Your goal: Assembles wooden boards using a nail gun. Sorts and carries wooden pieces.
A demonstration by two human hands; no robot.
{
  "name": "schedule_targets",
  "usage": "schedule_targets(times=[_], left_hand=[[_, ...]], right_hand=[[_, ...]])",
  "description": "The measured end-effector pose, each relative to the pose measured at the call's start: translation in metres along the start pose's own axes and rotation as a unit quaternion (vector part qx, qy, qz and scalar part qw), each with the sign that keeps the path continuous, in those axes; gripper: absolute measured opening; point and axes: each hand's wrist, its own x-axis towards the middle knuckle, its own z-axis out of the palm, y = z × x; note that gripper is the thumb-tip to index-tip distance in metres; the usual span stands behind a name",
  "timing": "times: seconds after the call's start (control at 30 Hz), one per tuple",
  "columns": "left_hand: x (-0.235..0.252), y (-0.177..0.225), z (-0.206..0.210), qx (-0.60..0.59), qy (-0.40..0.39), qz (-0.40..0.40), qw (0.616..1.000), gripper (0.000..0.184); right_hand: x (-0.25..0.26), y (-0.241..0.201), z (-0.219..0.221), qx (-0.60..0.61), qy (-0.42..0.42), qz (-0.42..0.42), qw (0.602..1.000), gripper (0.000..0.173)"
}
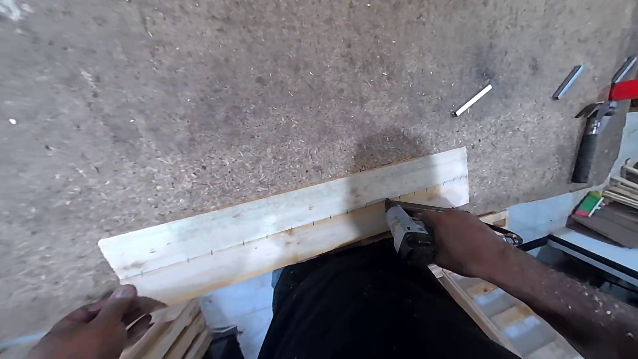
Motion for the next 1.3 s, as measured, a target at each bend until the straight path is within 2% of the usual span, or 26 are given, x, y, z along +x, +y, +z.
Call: schedule_targets(times=[0.27, 0.33, 0.4, 0.47, 0.5, 0.57, 0.67, 0.77, 0.87, 0.97, 1.07, 1.3], left_hand=[[0.002, -0.001, -0.003, -0.007, 0.008, -0.002, 1.0, 0.034], [0.007, -0.006, -0.001, -0.015, 0.007, 0.012, 1.0, 0.033], [0.01, -0.013, 0.002, -0.013, 0.003, 0.029, 1.0, 0.033], [0.013, -0.011, -0.003, -0.006, 0.018, 0.041, 0.999, 0.033], [0.015, -0.011, -0.006, 0.004, 0.024, 0.037, 0.999, 0.033], [0.017, -0.016, -0.01, 0.026, 0.026, 0.033, 0.999, 0.033], [0.031, -0.023, -0.011, 0.012, 0.009, 0.054, 0.998, 0.032], [0.04, -0.029, -0.015, -0.013, -0.02, 0.06, 0.998, 0.028], [0.046, -0.032, -0.021, -0.022, -0.045, 0.084, 0.995, 0.025], [0.043, -0.027, -0.029, 0.019, -0.047, 0.125, 0.991, 0.022], [0.038, -0.023, -0.035, 0.033, -0.051, 0.157, 0.986, 0.026], [0.041, -0.024, -0.039, 0.052, -0.063, 0.182, 0.98, 0.027]], right_hand=[[0.001, 0.027, 0.001, 0.023, 0.027, -0.012, 0.999, 0.04], [-0.001, 0.027, 0.002, 0.028, 0.033, 0.003, 0.999, 0.035], [-0.012, 0.015, 0.002, 0.026, 0.035, 0.032, 0.999, 0.04], [-0.016, -0.014, -0.001, 0.021, 0.046, 0.023, 0.998, 0.061], [-0.018, -0.032, -0.002, 0.024, 0.044, 0.0, 0.999, 0.066], [-0.027, -0.081, -0.002, 0.035, 0.018, -0.065, 0.997, 0.061], [-0.02, -0.184, -0.012, 0.033, -0.032, -0.133, 0.99, 0.052], [-0.01, -0.279, -0.018, -0.024, -0.066, -0.164, 0.984, 0.057], [-0.005, -0.339, -0.017, -0.042, -0.07, -0.189, 0.979, 0.054], [0.004, -0.373, -0.013, -0.048, -0.08, -0.178, 0.98, 0.054], [0.011, -0.394, -0.01, -0.045, -0.08, -0.157, 0.983, 0.053], [0.012, -0.408, -0.004, -0.045, -0.086, -0.121, 0.988, 0.051]])
